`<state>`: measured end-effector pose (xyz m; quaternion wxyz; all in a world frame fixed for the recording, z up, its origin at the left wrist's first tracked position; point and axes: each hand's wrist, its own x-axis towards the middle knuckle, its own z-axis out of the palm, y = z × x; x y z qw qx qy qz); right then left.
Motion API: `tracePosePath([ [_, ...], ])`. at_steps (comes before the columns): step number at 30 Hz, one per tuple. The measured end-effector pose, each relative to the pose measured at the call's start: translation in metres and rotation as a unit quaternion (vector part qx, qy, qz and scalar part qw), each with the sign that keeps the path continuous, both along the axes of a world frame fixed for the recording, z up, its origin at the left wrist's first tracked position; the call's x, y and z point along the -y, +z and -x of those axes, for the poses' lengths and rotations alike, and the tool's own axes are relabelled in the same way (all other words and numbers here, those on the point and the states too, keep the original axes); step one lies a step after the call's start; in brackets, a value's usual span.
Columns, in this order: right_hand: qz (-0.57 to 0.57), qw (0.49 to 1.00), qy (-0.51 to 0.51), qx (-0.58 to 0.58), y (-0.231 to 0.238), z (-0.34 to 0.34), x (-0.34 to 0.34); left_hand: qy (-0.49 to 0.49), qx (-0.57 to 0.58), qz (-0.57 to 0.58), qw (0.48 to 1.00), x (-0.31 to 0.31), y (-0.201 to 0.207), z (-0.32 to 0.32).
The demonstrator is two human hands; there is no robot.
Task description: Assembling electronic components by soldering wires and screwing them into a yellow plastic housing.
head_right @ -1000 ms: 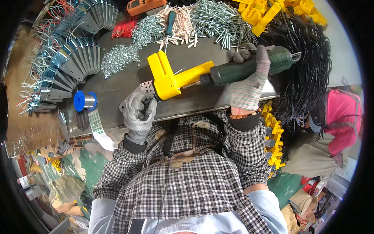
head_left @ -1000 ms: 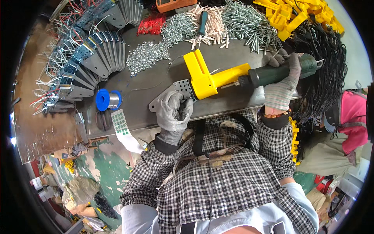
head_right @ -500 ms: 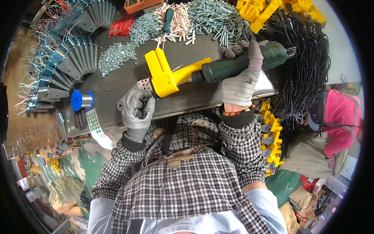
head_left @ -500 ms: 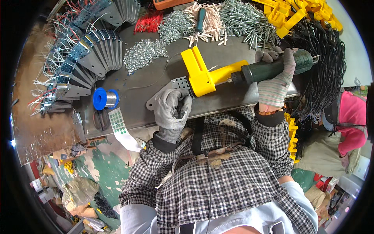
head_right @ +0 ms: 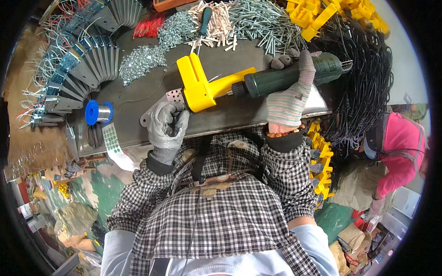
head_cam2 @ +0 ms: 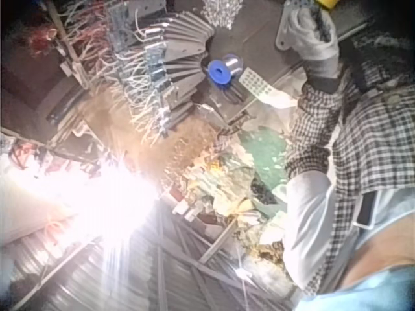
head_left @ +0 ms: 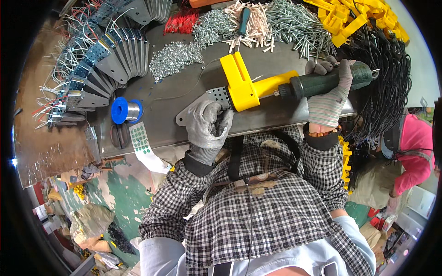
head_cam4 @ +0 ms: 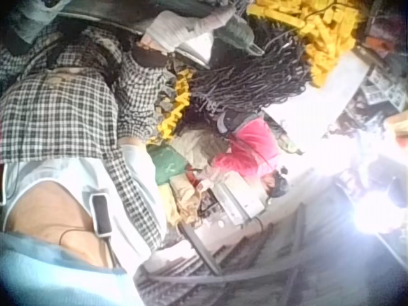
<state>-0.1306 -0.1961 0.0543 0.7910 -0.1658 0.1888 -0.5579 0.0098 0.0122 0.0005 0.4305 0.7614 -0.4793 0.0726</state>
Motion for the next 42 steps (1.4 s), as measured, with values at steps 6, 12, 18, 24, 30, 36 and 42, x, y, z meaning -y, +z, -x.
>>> tracePosePath([
  [6,-0.025,0.999,0.008,0.024,0.0,0.0,-0.001,-0.006,-0.006,0.011,1.0,0.0,-0.005,-0.002],
  [12,-0.028,0.999,0.02,0.039,0.0,0.0,-0.003,-0.01,-0.013,0.002,1.0,-0.001,-0.005,-0.001],
  [18,0.001,0.999,0.024,0.025,0.001,-0.001,-0.004,-0.022,-0.012,-0.042,0.999,-0.003,-0.006,-0.004],
  [24,-0.008,0.999,0.026,0.024,0.002,-0.001,-0.007,0.025,0.043,-0.028,0.998,0.001,-0.002,0.003],
  [30,-0.012,0.999,0.013,0.029,-0.001,-0.001,-0.007,0.011,0.028,-0.021,0.999,0.001,-0.002,0.003],
  [36,-0.013,0.999,0.022,0.045,-0.001,-0.002,-0.006,0.025,0.04,-0.03,0.998,0.003,-0.003,0.003],
  [42,-0.025,0.998,0.026,0.046,0.001,-0.002,-0.005,-0.021,0.023,-0.041,0.999,0.001,0.001,0.005],
])
